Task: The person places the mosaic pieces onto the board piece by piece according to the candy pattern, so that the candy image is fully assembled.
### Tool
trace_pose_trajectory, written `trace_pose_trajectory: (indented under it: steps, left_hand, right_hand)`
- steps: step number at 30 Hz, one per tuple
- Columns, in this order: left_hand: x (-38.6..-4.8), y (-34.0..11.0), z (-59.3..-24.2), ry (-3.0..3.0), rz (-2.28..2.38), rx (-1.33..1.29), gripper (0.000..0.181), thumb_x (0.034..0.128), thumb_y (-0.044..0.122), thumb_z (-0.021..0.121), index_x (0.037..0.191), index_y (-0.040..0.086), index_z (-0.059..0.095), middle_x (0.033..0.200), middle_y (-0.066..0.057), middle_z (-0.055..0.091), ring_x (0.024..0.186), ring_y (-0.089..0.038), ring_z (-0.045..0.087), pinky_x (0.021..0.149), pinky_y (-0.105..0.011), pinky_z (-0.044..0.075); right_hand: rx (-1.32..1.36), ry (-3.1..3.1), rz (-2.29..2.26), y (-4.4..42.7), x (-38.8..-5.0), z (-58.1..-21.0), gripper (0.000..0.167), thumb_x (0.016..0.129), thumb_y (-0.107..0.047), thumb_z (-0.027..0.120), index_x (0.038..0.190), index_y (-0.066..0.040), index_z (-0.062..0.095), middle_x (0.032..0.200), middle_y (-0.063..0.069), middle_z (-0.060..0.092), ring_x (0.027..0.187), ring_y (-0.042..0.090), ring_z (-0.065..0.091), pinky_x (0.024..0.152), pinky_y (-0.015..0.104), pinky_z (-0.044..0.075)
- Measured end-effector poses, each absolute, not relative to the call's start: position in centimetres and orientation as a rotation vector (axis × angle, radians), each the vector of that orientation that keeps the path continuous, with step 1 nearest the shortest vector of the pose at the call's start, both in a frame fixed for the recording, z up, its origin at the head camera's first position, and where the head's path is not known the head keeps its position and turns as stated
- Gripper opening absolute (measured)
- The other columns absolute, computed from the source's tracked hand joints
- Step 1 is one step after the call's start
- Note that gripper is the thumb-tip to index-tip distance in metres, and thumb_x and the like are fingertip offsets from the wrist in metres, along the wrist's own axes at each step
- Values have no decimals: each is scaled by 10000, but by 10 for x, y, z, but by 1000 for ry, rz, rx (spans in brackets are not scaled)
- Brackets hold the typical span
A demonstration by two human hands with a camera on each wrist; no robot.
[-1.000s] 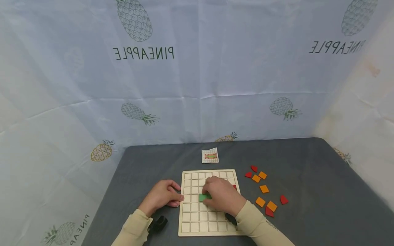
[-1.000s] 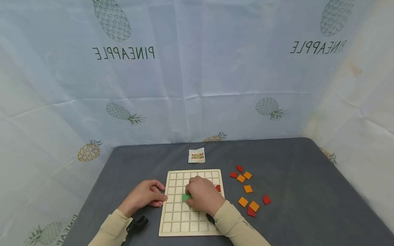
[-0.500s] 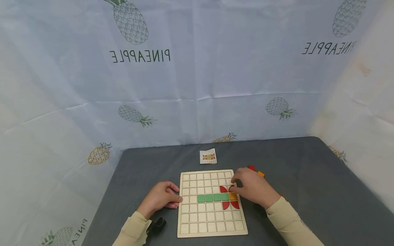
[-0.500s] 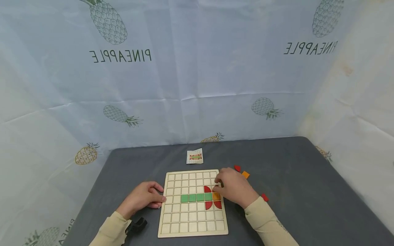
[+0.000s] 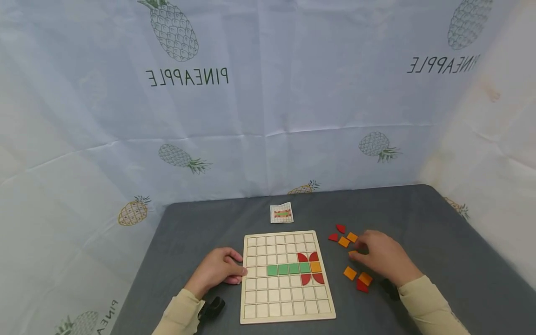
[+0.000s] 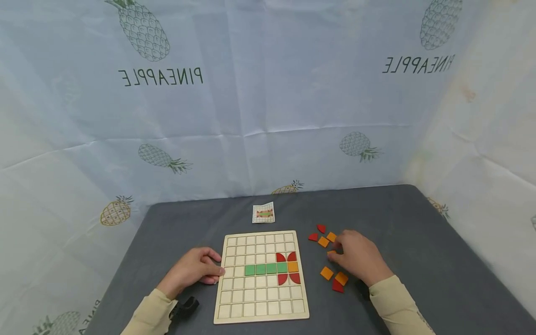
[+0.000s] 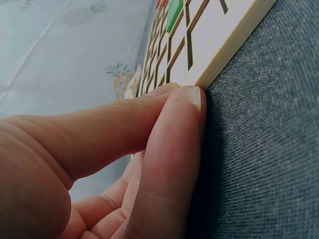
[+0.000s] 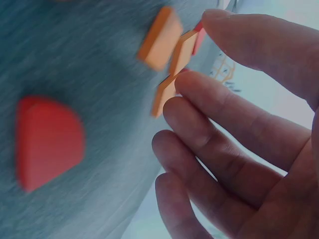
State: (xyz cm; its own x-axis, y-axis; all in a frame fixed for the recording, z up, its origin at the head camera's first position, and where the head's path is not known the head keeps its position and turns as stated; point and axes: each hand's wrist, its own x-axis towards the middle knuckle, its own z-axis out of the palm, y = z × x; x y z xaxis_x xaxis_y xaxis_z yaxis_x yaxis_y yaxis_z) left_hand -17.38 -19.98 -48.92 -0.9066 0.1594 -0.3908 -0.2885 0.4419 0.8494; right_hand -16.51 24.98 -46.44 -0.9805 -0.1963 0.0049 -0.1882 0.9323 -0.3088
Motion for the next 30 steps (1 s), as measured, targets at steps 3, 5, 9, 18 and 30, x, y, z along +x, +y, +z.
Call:
trace_pose_trajectory:
  steps: [3,5,9,18,30]
  left_hand:
    - [-174,-201,-489,2283,1461,-114,433,838,104,932,1169,-14,680,889,-132,735,693,-152,760,657,-340,684]
    - [-174,-201,-489,2279,1463,-115,431,839,100,930,1170,-16,679,892,-134,737,695,-153,761,659,-339,684]
    - [-173,-202,-489,2276,1470,-107,430,839,104,931,1169,-15,680,890,-134,737,695,-152,762,660,-337,685]
    - [-175,-200,-488,2275,1470,-96,436,840,117,935,1168,-14,678,889,-131,734,691,-150,761,659,-336,685]
    - [-174,-200,-489,2289,1462,-106,432,836,116,938,1162,-10,684,887,-131,722,690,-147,763,656,-335,685]
  right_hand:
    - [-250,3046,-476,255,-164,-467,294,860,-421,914,926,-156,806,918,-24,716,808,150,654,709,442,621]
    - [-224,3033,-481,256,-164,-468,322,857,-446,913,936,-150,815,928,-18,730,812,156,668,712,451,630]
    - [-207,3034,-496,256,-164,-471,339,850,-459,915,939,-147,817,936,-12,740,808,156,669,713,450,634]
    - [-204,3040,-480,262,-165,-473,243,850,-330,924,939,-140,800,912,-27,712,793,137,638,714,444,619]
    - [-318,3049,-500,245,-172,-469,189,851,-281,921,925,-165,792,909,-43,701,808,128,634,756,437,626]
